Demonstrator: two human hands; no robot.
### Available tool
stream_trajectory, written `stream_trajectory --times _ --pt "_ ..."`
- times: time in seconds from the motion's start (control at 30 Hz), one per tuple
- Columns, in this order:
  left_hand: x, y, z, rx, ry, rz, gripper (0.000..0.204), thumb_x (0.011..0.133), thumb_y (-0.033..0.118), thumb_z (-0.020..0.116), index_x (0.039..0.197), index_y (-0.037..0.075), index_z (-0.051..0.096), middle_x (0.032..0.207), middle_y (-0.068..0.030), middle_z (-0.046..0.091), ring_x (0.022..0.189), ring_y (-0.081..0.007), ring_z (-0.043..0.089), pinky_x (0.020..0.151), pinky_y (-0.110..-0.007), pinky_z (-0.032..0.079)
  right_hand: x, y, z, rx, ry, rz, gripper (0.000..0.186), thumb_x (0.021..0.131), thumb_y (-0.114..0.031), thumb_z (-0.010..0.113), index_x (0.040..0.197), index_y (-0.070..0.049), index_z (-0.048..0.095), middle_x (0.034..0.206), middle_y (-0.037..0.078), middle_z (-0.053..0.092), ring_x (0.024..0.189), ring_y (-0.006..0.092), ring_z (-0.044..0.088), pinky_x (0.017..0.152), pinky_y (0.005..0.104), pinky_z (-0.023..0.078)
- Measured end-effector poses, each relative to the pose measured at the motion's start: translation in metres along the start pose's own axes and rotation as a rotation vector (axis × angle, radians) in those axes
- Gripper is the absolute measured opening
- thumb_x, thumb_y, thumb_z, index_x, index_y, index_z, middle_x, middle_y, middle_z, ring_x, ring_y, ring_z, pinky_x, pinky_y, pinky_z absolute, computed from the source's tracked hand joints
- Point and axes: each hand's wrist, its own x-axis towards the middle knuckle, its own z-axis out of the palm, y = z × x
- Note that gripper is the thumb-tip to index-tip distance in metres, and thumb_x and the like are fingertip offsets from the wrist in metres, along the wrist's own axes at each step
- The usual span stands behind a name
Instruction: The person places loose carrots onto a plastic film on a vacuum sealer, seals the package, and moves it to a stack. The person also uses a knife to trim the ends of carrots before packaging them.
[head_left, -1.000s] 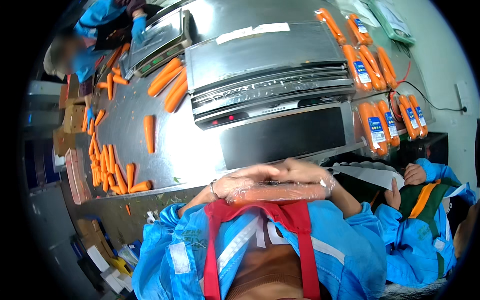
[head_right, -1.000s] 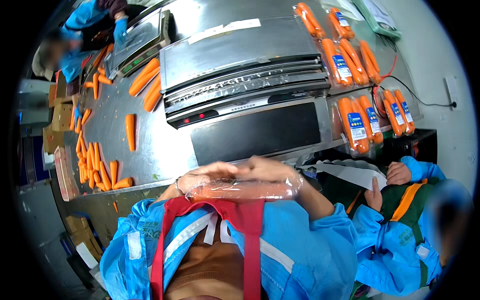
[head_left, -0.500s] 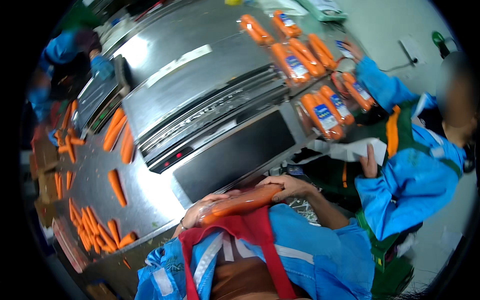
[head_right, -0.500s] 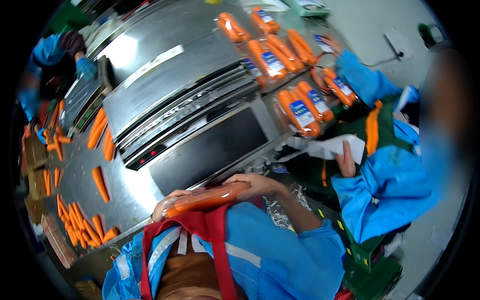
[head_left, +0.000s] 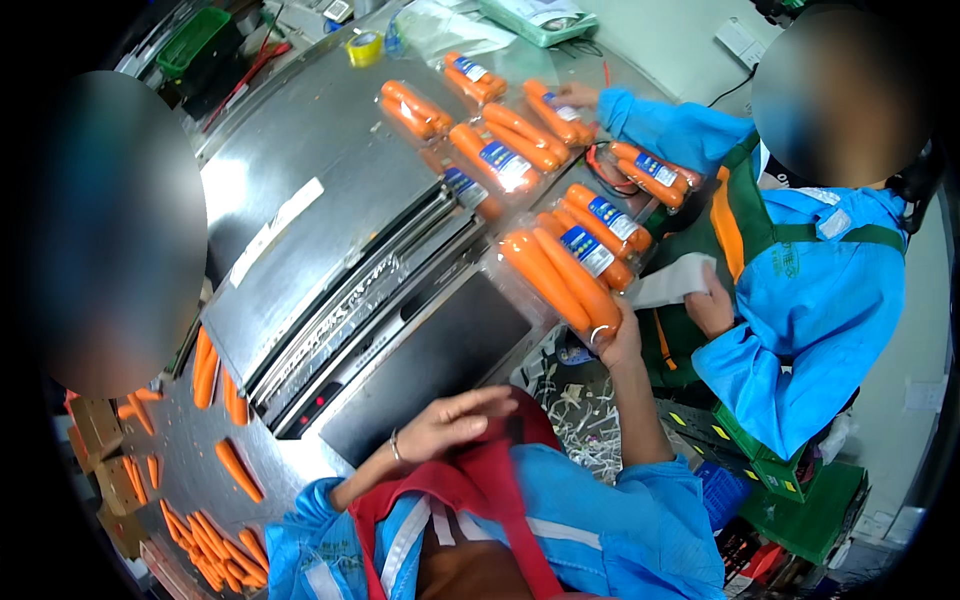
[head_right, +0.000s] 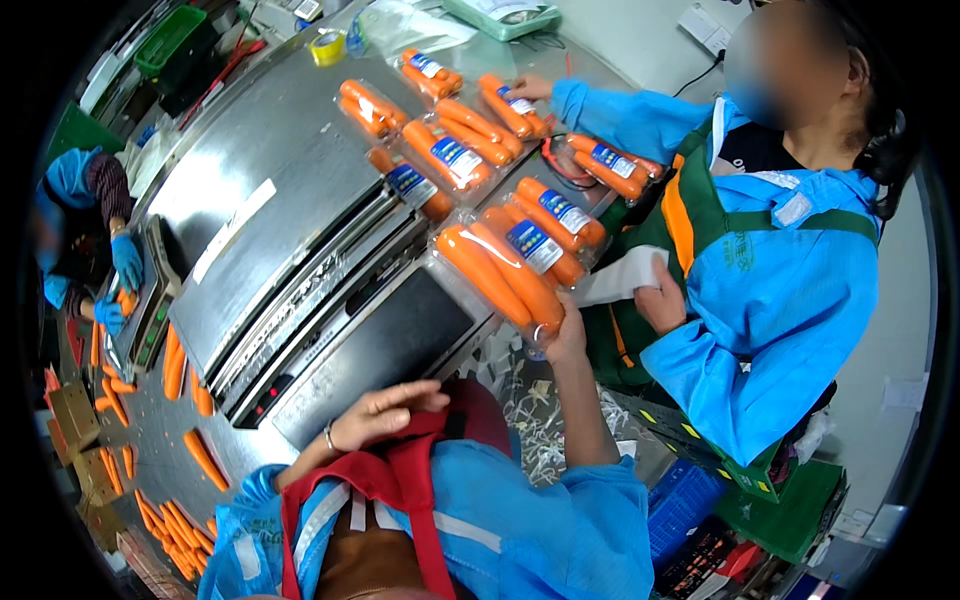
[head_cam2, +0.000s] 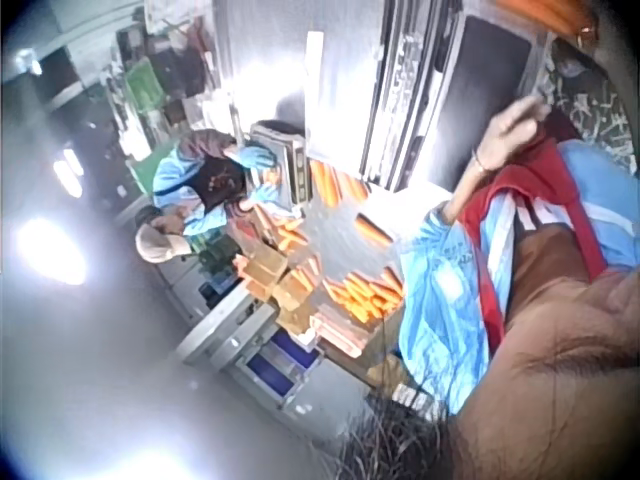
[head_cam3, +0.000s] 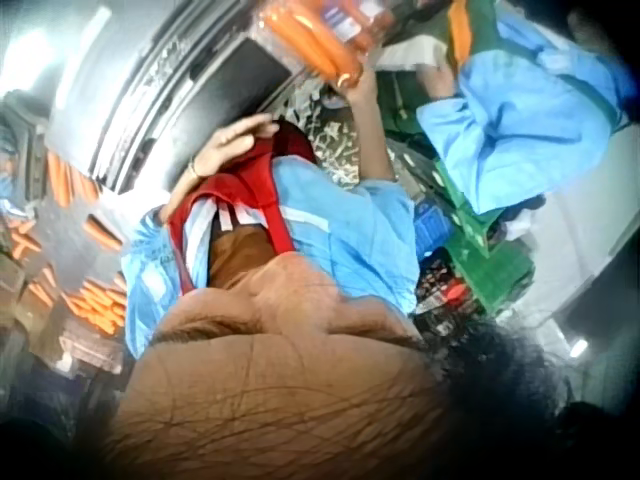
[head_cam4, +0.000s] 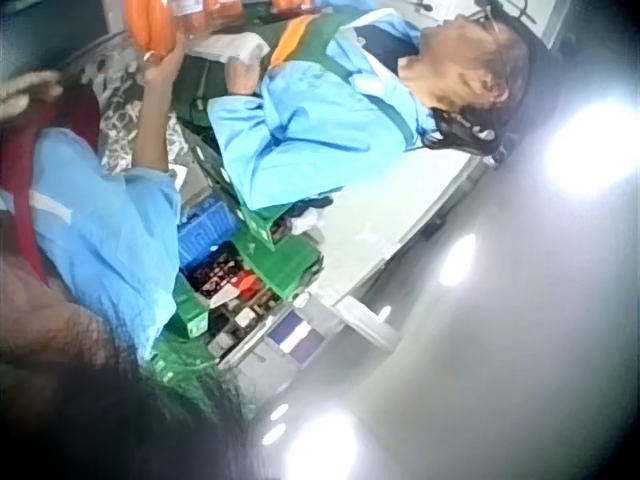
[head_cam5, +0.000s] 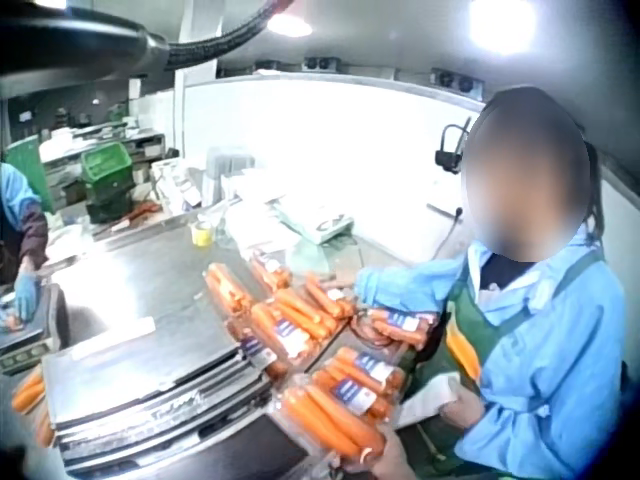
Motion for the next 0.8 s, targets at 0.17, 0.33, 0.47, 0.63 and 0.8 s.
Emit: stream_trajectory --times 0.17,0.33,0.47,0.63,0.8 --pt "-0.002 -0.001 -0.009 0.007 0.057 -0.089 0.050 0.092 0.014 0.050 0.138 0.003 0.033 0.132 -0.0110 0.047 0.123 -0.0176 0.042 0.103 -0.030 0.032 0.073 0.019 -0.058 0.042 -0.165 0.179 0.038 0.089 -0.037 0.044 0.115 -0.010 0.050 0.101 0.010 0.060 0.080 0.0269 0.061 0.054 0.0400 0.051" --pt "-0.004 -0.004 -0.020 -0.025 0.165 -0.063 0.049 0.091 0.008 0.049 0.136 0.002 0.034 0.132 -0.0112 0.046 0.123 -0.0197 0.043 0.102 -0.032 0.033 0.074 0.013 -0.030 0.052 0.117 0.009 0.038 0.089 -0.036 0.048 0.117 -0.010 0.050 0.107 0.010 0.060 0.085 0.0268 0.063 0.058 0.0428 0.055" --pt "0.002 -0.001 -0.019 -0.066 0.194 -0.092 0.049 0.090 0.008 0.049 0.136 0.001 0.035 0.131 -0.0129 0.047 0.122 -0.0213 0.044 0.103 -0.033 0.033 0.082 -0.012 -0.025 -0.100 0.276 -0.090 0.036 0.089 -0.033 0.047 0.112 -0.005 0.053 0.098 0.010 0.061 0.074 0.0176 0.062 0.047 0.0303 0.050" --pt "0.004 -0.002 -0.022 -0.046 0.250 -0.091 0.049 0.089 0.009 0.051 0.134 0.000 0.037 0.129 -0.0147 0.049 0.120 -0.0228 0.046 0.104 -0.034 0.033 0.085 -0.025 -0.061 -0.302 0.042 -0.136 0.032 0.089 -0.027 0.047 0.104 0.001 0.054 0.086 0.011 0.061 0.058 0.0172 0.059 0.045 0.0282 0.048" --pt "0.003 -0.016 -0.026 -0.057 0.215 -0.090 0.047 0.090 0.005 0.049 0.135 0.002 0.035 0.130 -0.0123 0.047 0.120 -0.0207 0.045 0.102 -0.033 0.034 0.095 -0.006 -0.051 -0.348 0.296 -0.406 0.025 0.084 -0.019 0.055 0.098 0.002 0.057 0.089 0.011 0.061 0.069 0.0183 0.060 0.060 0.0295 0.049"
